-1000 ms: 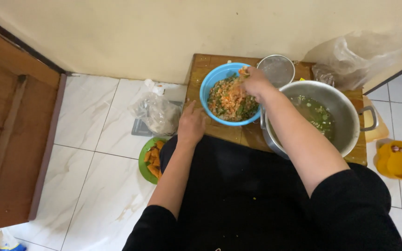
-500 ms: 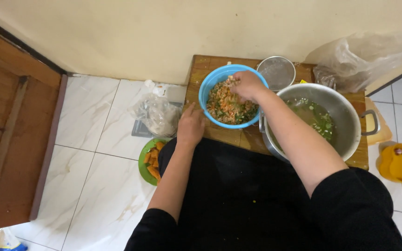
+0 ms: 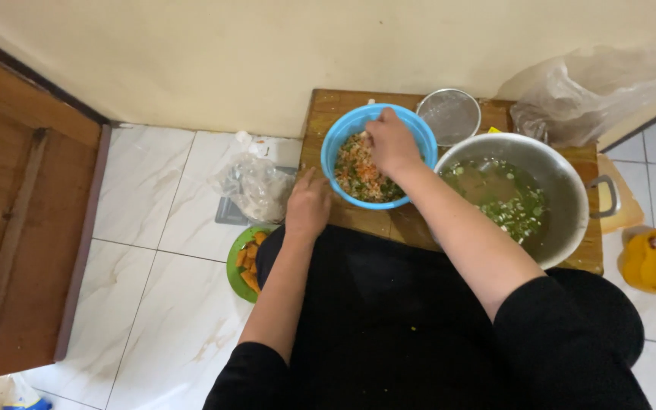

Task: Transferring chopped ingredients from a blue bowl into a large metal pot using hands.

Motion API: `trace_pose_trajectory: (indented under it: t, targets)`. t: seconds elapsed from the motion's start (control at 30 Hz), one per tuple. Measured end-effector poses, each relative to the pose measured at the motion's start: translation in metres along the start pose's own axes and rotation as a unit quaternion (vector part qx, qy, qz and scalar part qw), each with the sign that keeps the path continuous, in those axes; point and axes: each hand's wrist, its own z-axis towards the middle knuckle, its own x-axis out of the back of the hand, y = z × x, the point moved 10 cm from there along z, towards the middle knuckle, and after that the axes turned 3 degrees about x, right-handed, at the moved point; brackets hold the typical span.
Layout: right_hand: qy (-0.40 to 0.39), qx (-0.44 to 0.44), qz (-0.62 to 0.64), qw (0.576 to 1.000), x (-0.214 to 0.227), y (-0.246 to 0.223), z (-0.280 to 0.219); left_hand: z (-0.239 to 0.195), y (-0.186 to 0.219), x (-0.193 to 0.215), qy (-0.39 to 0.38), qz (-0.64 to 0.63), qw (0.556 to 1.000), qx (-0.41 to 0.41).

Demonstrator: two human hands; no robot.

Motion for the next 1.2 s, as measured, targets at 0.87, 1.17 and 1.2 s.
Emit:
trace_pose_trajectory:
  t: [0.87,1.17,1.2]
  targets:
    - [-0.113,-0.218,-0.098,0.964,0.066,0.166,-0.139,0.003,0.013,0.015,-0.082,-0.024,0.995,0.054]
    - [-0.216,-0.242,-0.15,0.934,-0.002,0.22,-0.152,0.004,0.015,0.017,-0.076,-0.032,0.996,0.044]
    - [-0.231,-0.238,-0.176,0.927,-0.007,0.226,-0.149,0.006,0.015,0.017,-0.083,-0.033,0.995,0.053]
